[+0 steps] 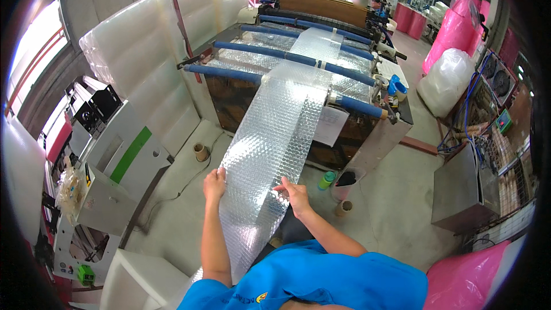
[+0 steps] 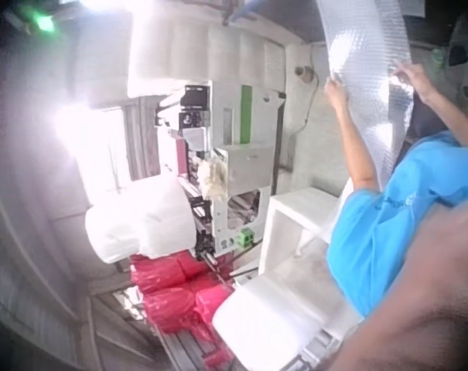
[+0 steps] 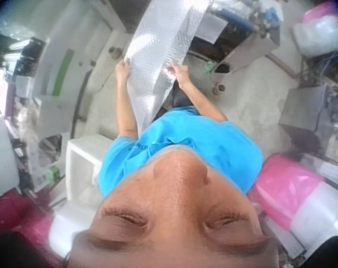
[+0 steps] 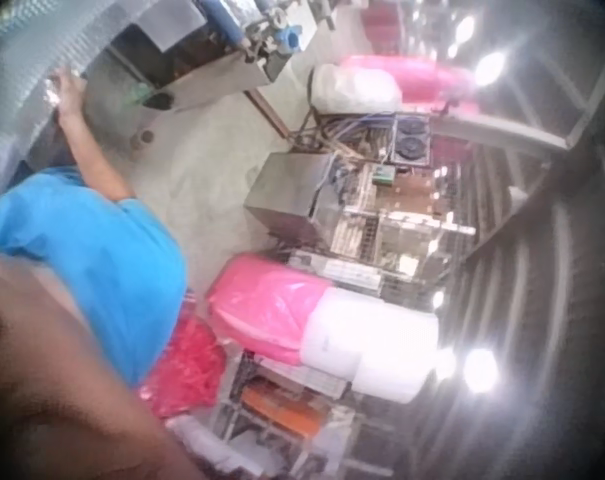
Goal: The person stands in a factory setting and handles a long sheet of bubble wrap. They pull the material from a roll and guide it through a series of rollers on a machine, smoothing it out with their hands as it moves.
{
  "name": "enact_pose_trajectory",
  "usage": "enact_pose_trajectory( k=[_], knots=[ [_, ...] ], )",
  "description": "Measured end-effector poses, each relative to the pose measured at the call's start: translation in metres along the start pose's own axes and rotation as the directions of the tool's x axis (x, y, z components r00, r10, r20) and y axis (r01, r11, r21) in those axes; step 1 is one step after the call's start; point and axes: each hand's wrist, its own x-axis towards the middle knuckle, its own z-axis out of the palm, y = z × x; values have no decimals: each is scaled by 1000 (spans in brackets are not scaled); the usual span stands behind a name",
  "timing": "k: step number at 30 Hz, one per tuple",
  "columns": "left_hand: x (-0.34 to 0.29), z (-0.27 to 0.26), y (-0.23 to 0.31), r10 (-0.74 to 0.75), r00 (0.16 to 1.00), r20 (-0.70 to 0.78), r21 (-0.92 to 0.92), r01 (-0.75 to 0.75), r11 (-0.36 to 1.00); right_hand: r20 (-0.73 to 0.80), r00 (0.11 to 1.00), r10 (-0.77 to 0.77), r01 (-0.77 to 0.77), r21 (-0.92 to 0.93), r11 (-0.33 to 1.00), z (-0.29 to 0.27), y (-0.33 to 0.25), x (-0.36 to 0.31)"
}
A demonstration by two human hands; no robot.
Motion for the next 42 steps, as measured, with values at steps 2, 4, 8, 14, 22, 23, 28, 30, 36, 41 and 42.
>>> enact_pose_trajectory(
  k=[2, 4, 8, 14, 22, 23, 28, 30, 36, 41, 42],
  knots=[
    [-3, 12, 2, -56, 998, 15, 22, 56, 998, 3, 999, 51, -51, -11, 999, -5, 4, 3],
    [-9, 20, 6, -55, 998, 4, -14, 55, 998, -6, 998, 55, -56, -120, 991, -14, 15, 9],
    [-19, 39, -3, 1, 1000, -8, -151, -3, 989, -110, 983, 146, -154, -63, 986, -21, 29, 22],
    [-4, 59, -18, -13, 993, 116, -155, 31, 987, -204, 975, 88, -133, -220, 966, -11, 69, 38],
    [22, 103, -33, -121, 962, 245, 32, 117, 993, -151, 957, -249, 118, -581, 805, -34, 108, 71],
    [23, 109, -35, -134, 958, 253, 52, 125, 991, -150, 946, -287, 143, -600, 787, -36, 112, 74],
    [34, 131, -47, -177, 933, 313, 88, 157, 984, -150, 921, -361, 190, -635, 749, -45, 125, 83],
    [37, 137, -46, -174, 930, 323, 88, 154, 984, -165, 929, -330, 153, -641, 752, -47, 127, 87],
    [47, 142, -32, -212, 873, 438, 125, 175, 977, -203, 957, -208, 35, -630, 776, -59, 150, 100],
    [59, 163, -50, -216, 876, 431, 129, 177, 976, -198, 955, -222, 53, -621, 782, -62, 149, 109],
    [61, 160, -41, -189, 893, 408, 88, 168, 982, -200, 946, -257, 81, -620, 781, -60, 139, 115]
  ],
)
